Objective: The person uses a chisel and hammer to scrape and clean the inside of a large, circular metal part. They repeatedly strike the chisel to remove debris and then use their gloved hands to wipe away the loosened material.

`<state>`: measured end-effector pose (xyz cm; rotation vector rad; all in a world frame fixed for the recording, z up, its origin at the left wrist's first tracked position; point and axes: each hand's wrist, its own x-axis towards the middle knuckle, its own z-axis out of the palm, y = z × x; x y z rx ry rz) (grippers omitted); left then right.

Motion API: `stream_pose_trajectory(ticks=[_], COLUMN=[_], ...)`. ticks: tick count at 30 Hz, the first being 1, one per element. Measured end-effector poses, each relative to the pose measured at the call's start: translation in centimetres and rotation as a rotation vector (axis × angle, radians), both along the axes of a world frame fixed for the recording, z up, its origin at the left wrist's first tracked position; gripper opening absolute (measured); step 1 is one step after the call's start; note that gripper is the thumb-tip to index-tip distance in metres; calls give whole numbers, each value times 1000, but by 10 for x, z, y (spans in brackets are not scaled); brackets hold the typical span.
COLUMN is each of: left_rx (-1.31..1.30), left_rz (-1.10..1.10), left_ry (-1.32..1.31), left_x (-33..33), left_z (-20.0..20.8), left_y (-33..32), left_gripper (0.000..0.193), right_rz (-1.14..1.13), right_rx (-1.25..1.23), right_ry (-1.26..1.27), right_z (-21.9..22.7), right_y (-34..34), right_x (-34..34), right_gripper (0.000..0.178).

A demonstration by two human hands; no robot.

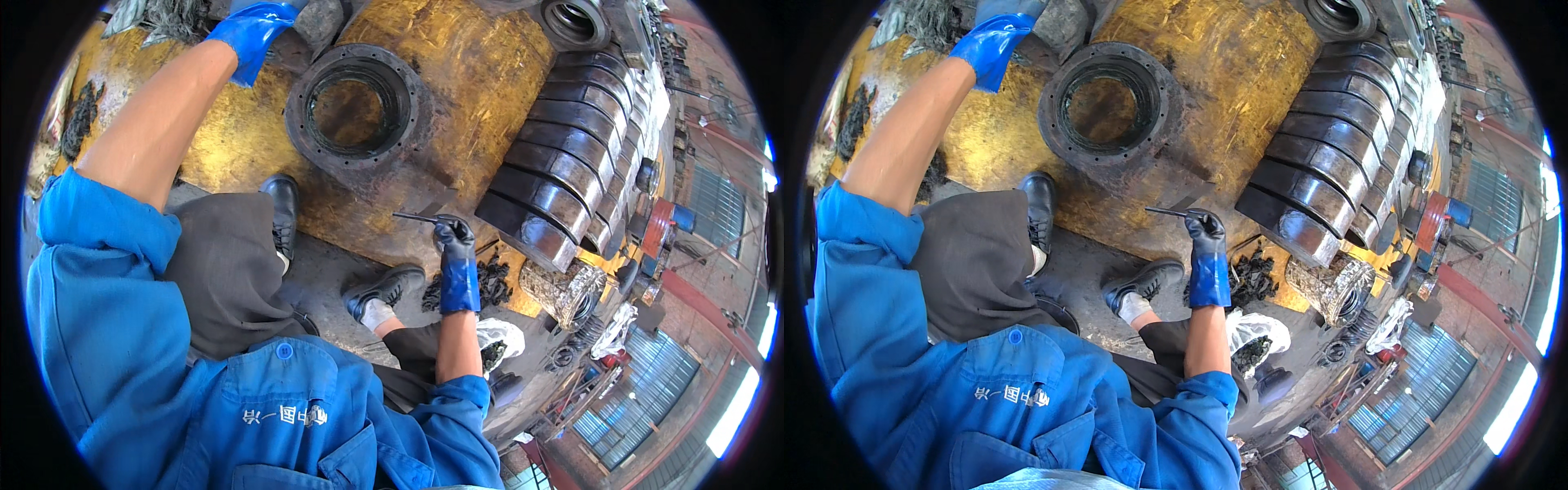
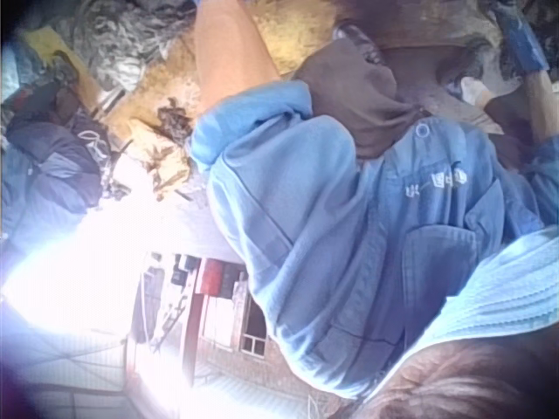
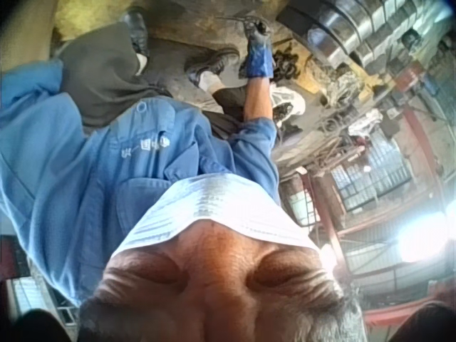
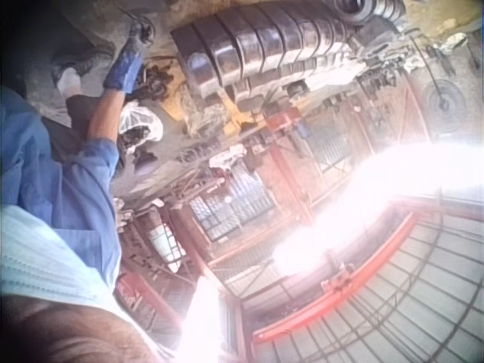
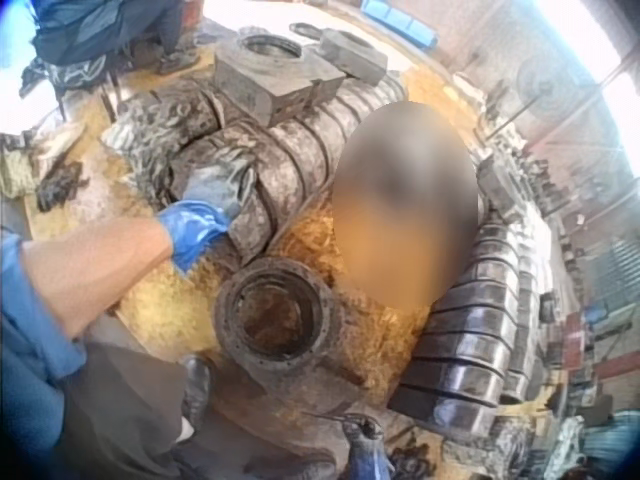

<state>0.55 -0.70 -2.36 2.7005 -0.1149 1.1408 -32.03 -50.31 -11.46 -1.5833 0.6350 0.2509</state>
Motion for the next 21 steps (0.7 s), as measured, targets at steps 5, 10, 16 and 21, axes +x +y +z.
stream_pose_trajectory(ticks=[5, 10, 16, 21], left_rx=[8, 52, -84, -1], left_rz=[-24, -41, 70, 9], left_ry=[-6, -52, 219, 18], left_x=[-2, 3, -9, 2], left_z=[-7, -14, 3, -17], left_y=[5, 6, 3, 4], left_gripper=[29, 29, 27, 27], right_rz=[-1, 175, 600, 310], right_rx=[205, -74, -533, 7], right_ry=[104, 82, 11, -42], right_z=[38, 38, 22, -19], right_y=[-13, -34, -63, -118], right_x=[-4, -17, -26, -59], right_gripper=[12, 12, 36, 40])
